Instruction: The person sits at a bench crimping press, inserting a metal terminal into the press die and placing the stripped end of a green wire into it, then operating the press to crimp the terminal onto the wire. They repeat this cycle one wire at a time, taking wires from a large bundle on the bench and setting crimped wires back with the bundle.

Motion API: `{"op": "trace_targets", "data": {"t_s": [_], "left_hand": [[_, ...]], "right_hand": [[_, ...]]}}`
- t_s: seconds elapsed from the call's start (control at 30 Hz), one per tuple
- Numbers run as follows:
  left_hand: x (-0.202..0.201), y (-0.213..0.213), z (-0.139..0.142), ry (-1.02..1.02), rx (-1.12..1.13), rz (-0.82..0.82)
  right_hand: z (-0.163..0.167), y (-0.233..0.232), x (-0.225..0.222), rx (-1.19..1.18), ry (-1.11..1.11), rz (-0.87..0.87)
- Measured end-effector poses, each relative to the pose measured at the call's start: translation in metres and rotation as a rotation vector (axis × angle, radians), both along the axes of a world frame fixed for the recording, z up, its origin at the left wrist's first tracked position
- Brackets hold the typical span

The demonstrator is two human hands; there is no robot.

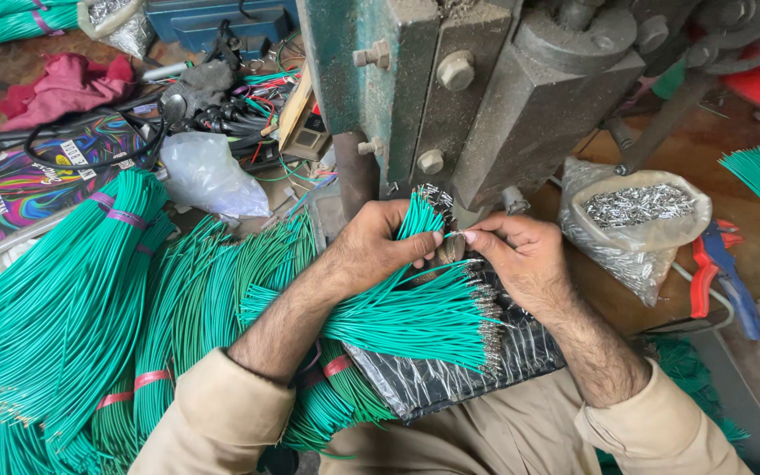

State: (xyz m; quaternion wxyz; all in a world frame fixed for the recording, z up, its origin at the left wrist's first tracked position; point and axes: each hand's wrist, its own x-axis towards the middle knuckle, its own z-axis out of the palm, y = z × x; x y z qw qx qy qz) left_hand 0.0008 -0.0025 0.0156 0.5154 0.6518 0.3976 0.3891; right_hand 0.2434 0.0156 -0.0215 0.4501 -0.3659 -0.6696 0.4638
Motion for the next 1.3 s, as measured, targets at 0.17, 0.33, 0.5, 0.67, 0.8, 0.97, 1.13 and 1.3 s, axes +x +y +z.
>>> {"op": "trace_targets", "data": {"t_s": [0.17, 0.33, 0.5, 0.67, 0.8, 0.97, 1.13, 1.3], "left_hand": [[0.001, 0.001, -0.002, -0.005, 0.019, -0.018], [0.001, 0.001, 0.0, 0.012, 0.006, -0.01], [0.001, 0.0, 0.001, 0.017, -0.001, -0.002], [0.0, -0.001, 0.005, 0.038, 0.011, 0.002], [-0.003, -0.007, 0.009, 0.022, -0.047, -0.022], [-0.002, -0.01, 0.01, 0.053, 0.047, -0.068], [0.0, -0.008, 0.01, 0.057, 0.051, -0.069], [0.0, -0.009, 0.009, -0.009, -0.026, -0.081]], "right_hand": [[0.0, 0.0, 0.0, 0.008, -0.009, -0.021], [-0.001, 0.001, 0.001, 0.048, -0.081, -0.068], [0.0, 0.001, 0.002, 0.067, -0.129, -0.095], [0.003, 0.0, -0.002, 0.049, -0.076, -0.055], [0.009, -0.009, 0.008, -0.022, 0.021, 0.055], [0.027, -0.024, 0.046, 0.022, -0.157, -0.014], [0.035, -0.027, 0.062, 0.067, -0.718, -0.228], [0.018, -0.029, 0.059, 0.181, -0.528, -0.214]]}}
